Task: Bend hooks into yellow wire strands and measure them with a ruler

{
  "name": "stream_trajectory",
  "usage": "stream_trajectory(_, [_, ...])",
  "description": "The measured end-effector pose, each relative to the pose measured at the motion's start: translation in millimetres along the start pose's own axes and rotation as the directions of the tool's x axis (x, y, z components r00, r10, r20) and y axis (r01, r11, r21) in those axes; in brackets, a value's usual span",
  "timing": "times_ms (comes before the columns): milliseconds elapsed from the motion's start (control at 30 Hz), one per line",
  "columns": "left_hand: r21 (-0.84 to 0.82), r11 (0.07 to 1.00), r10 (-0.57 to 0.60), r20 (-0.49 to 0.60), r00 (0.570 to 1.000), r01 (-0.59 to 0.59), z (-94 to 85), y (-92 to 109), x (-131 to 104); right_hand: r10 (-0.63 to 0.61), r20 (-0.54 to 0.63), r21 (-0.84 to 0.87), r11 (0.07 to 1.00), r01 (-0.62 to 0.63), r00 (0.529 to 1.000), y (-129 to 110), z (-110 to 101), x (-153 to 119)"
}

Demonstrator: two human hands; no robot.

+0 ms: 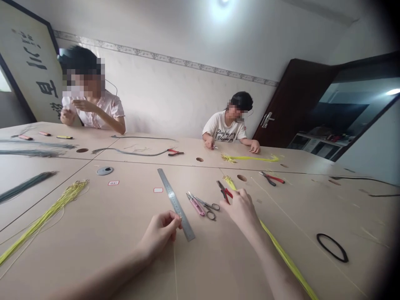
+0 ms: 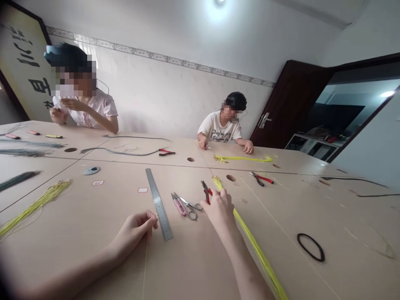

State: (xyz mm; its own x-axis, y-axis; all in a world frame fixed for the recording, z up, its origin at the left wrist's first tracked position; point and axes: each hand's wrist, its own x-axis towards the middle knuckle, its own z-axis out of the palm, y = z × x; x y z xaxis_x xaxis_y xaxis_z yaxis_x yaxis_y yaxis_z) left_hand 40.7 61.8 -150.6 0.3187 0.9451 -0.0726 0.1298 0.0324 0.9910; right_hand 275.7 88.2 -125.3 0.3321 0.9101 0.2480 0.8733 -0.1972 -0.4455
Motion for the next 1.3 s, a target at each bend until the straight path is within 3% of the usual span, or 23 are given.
stream_trajectory(133, [-0.062,0.998,-0.026,-0.016,1.0,0.025,-1.3,-1,1,-0.089,0.212,0.406,0.914,-0.005,0.973,-10,-4,-7])
stream_trajectory(233, [-0.111,0.993,-0.037,-0.026,0.999,0.034,-2.1,-2,2,-0.224,0.412,0.637,0.764,-0.103,0.883,-23,-8,-20])
stream_trajectory(333, [-0.152,0.987,-0.049,-0.037,0.998,0.043,-2.7,-5,3,-0.327,0.519,0.738,0.637,-0.221,0.79,-35,-10,-33])
stream_trajectory(400, [-0.171,0.984,-0.061,-0.032,0.998,0.055,-2.8,-7,4,-0.373,0.561,0.798,0.48,-0.363,0.739,-40,-9,-40])
stream_trajectory(500, [-0.187,0.979,-0.087,-0.021,0.996,0.082,-2.6,-8,5,-0.424,0.575,0.804,0.137,-0.578,0.7,-43,-5,-48])
stream_trajectory(567, [-0.192,0.976,-0.105,-0.025,0.994,0.099,-2.3,-8,6,-0.432,0.6,0.765,0.063,-0.641,0.673,-44,-1,-51])
stream_trajectory(633, [-0.199,0.974,-0.116,-0.04,0.992,0.106,-2.1,-7,5,-0.421,0.645,0.737,0.126,-0.664,0.637,-43,4,-54])
stream_trajectory(667, [-0.203,0.973,-0.121,-0.049,0.991,0.108,-2.1,-7,5,-0.405,0.654,0.743,0.185,-0.643,0.64,-43,7,-55])
stream_trajectory(700, [-0.206,0.972,-0.123,-0.057,0.991,0.109,-2.2,-7,5,-0.378,0.633,0.772,0.258,-0.58,0.675,-42,10,-55])
stream_trajectory(767, [-0.207,0.972,-0.13,-0.067,0.989,0.113,-2.3,-7,5,-0.334,0.489,0.83,0.462,-0.312,0.806,-40,18,-56])
stream_trajectory(800, [-0.207,0.971,-0.134,-0.067,0.989,0.117,-2.4,-7,5,-0.347,0.366,0.81,0.575,-0.112,0.864,-39,21,-56])
stream_trajectory(833, [-0.206,0.971,-0.137,-0.066,0.988,0.121,-2.5,-8,5,-0.393,0.23,0.739,0.666,0.103,0.89,-37,25,-56])
stream_trajectory(900, [-0.209,0.969,-0.144,-0.06,0.988,0.128,-2.7,-8,4,-0.536,0.007,0.508,0.729,0.458,0.844,-35,30,-54])
stream_trajectory(967, [-0.205,0.969,-0.151,-0.054,0.987,0.137,-2.8,-9,3,-0.642,-0.114,0.327,0.697,0.639,0.758,-32,33,-53])
stream_trajectory(1067, [-0.186,0.971,-0.161,-0.047,0.986,0.15,-2.8,-9,3,-0.678,-0.158,0.231,0.681,0.695,0.718,-29,35,-50])
stream_trajectory(1300, [-0.119,0.983,-0.141,-0.013,0.99,0.139,-2.4,-6,3,-0.692,-0.143,0.203,0.679,0.706,0.707,-27,39,-47])
